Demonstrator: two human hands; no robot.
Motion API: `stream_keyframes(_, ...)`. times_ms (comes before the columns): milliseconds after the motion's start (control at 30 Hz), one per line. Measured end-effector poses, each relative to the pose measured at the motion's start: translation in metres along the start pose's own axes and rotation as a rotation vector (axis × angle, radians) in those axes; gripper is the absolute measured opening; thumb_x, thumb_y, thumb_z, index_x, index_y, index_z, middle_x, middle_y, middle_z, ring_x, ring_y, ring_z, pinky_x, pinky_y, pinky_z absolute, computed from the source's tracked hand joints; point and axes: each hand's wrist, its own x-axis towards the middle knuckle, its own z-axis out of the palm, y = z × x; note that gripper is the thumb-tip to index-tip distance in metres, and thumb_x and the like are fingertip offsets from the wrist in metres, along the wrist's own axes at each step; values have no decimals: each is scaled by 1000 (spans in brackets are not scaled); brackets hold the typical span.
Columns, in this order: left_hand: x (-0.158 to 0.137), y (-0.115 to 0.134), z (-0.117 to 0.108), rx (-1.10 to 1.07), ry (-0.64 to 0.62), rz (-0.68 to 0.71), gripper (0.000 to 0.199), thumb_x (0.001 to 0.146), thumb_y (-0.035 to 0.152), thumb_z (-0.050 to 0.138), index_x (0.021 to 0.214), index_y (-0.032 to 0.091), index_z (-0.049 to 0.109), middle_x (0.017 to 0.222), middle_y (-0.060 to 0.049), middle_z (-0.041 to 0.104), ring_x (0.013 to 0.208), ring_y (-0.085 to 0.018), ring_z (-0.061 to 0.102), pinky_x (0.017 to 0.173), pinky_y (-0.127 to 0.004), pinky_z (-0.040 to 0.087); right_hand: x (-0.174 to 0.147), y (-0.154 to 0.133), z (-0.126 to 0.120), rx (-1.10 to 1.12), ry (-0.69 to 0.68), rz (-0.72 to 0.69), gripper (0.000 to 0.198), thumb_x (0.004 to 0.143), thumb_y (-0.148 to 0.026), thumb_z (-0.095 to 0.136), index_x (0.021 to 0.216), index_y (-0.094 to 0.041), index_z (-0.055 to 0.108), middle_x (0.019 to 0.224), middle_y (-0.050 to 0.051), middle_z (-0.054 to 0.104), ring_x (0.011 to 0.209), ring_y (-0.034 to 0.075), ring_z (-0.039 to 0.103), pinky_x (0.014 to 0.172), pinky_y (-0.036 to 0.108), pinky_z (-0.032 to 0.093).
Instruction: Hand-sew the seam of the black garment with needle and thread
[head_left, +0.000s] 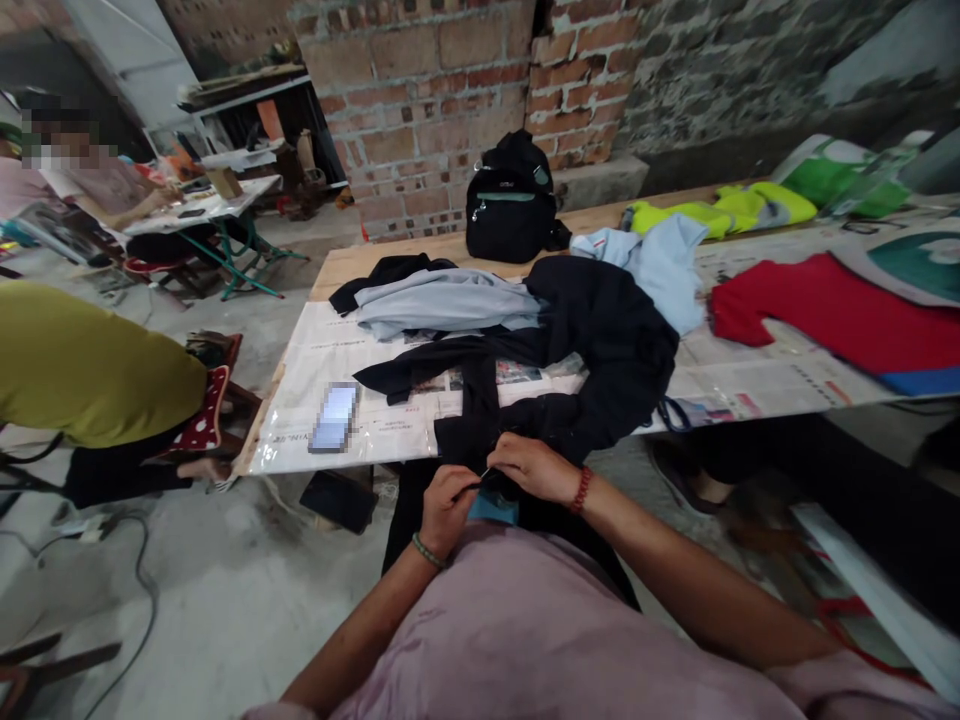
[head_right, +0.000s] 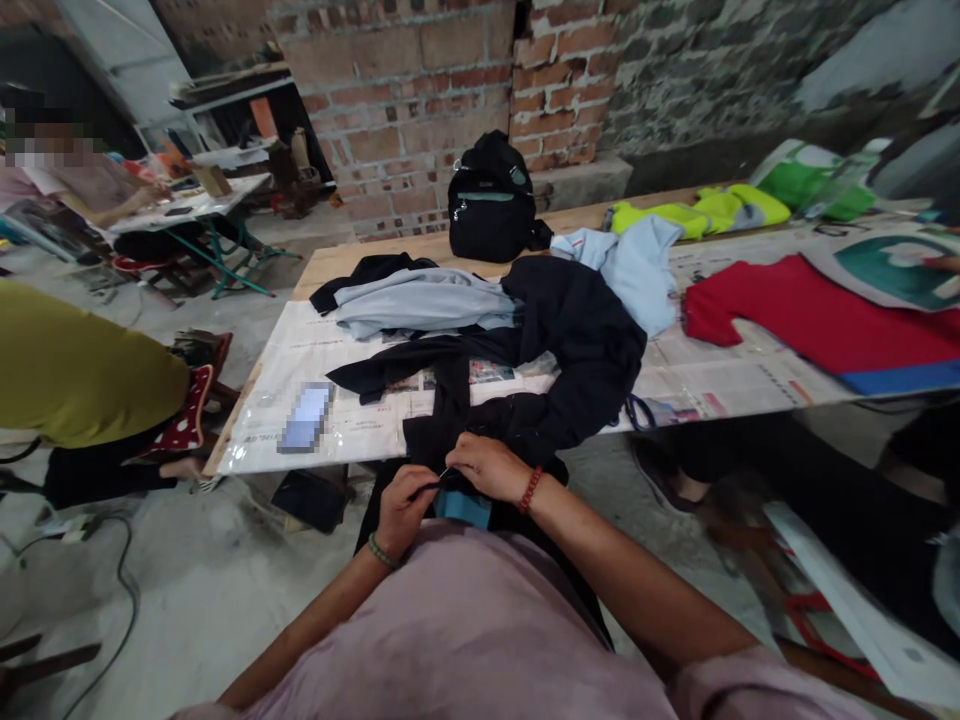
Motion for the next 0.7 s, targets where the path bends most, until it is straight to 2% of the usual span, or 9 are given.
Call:
stream_keyframes(167, 0, 1, -1, 41, 11, 2, 12, 74, 12, 55, 81, 18, 62, 81, -4, 58, 77, -13, 55, 67, -24, 46, -2, -1, -1, -93, -17, 1, 20, 83, -16, 42, 85, -19, 62, 79, 3, 52, 70, 10, 48, 62, 19, 37)
stream_keyframes(400, 0, 0, -1, 35, 5, -3, 12, 73, 10, 55, 80, 17, 60, 80, -3, 58, 76, -12, 55, 66, -24, 46, 1, -3, 1, -90, -15, -1, 20, 84, -16, 42, 85, -20, 62, 80, 3, 51, 71, 9, 48, 64, 19, 36)
stream_keyframes(700, -1, 0, -1, 46, -17, 5, 13, 74, 10, 54, 81, 18, 61, 80, -4, 59, 76, -12, 56, 67, -24, 47, 4, -6, 0, -241, -128, -43, 23, 83, -16, 40, 86, -20, 62, 79, 3, 52, 64, 9, 42, 62, 21, 32)
